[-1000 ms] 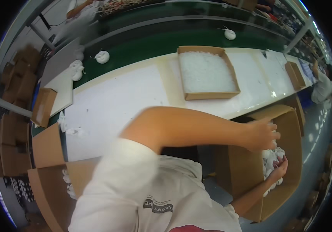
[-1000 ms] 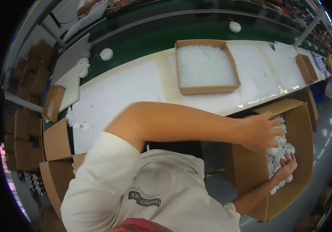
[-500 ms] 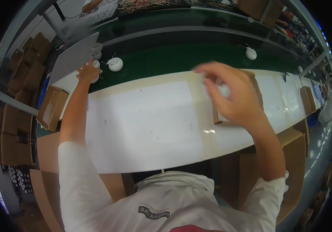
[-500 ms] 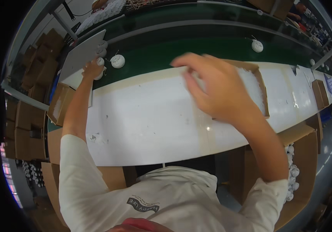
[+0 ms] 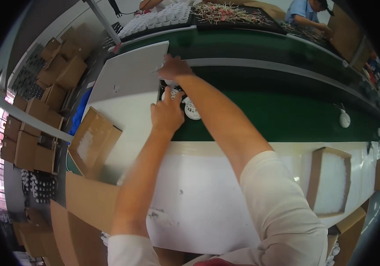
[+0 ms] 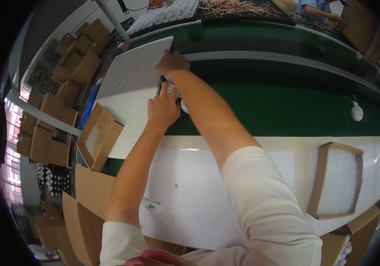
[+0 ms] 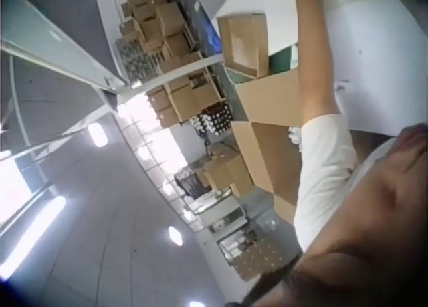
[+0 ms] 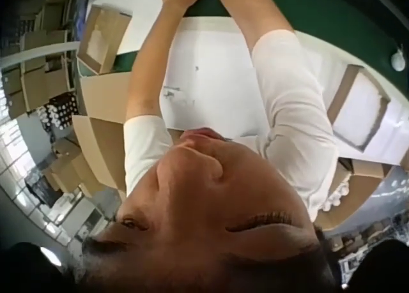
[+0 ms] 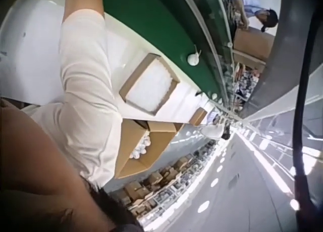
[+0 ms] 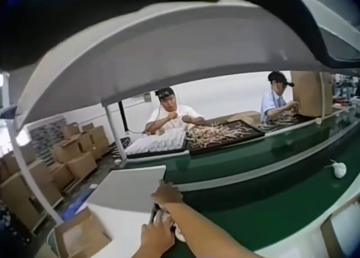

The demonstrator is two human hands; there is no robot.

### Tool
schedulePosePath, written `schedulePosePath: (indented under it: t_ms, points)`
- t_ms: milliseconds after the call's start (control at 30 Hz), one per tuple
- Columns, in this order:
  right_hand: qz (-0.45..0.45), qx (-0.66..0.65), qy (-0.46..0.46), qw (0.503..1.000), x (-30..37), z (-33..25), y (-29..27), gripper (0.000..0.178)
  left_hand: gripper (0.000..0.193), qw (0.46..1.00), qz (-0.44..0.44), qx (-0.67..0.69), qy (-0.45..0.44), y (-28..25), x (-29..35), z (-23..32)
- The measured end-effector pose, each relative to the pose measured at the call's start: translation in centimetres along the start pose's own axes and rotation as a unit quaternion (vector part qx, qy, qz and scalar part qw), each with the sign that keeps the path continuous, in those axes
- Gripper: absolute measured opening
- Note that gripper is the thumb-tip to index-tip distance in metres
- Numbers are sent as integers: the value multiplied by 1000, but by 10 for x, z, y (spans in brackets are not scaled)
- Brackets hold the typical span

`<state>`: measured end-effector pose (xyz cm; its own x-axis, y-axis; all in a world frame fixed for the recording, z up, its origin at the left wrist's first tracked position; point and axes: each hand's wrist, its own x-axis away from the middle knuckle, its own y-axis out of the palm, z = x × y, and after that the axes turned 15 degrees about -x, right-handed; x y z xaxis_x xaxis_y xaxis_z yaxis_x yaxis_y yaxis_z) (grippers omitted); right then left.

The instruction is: Assembling small plastic components on a production line.

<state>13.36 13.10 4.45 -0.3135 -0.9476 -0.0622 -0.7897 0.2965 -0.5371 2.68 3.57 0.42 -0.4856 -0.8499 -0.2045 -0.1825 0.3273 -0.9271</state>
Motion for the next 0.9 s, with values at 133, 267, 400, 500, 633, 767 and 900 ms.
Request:
schedulePosePath:
  t_ms: [133, 267, 400, 500, 633, 767, 900]
  points:
    - [25, -4, 14, 1000, -31, 26, 27, 58, 43, 1000, -2, -9, 3, -2, -8, 6]
    - [14, 0, -25, 1000, -44, 32, 37, 58, 41, 999, 21, -18, 17, 5, -3, 3]
    - [53, -27, -34, 998, -66, 54, -4, 61, 41, 997, 67, -17, 40, 15, -14, 3]
    - [53, -8, -83, 995, -72, 88, -78, 65, 40, 991, 111, 11, 74, 26, -26, 15]
    - [-37, 110, -147, 982, 75, 63, -194, 68, 47, 999, -14, -36, 2, 13, -30, -6]
    - [87, 130, -81, 984, 281, 51, -328, 57, 41, 997, -72, 11, -34, 7, -58, -7]
    - [338, 104, 0, 935, 496, 69, -449, 57, 46, 996, -60, 55, 23, 13, -75, -21]
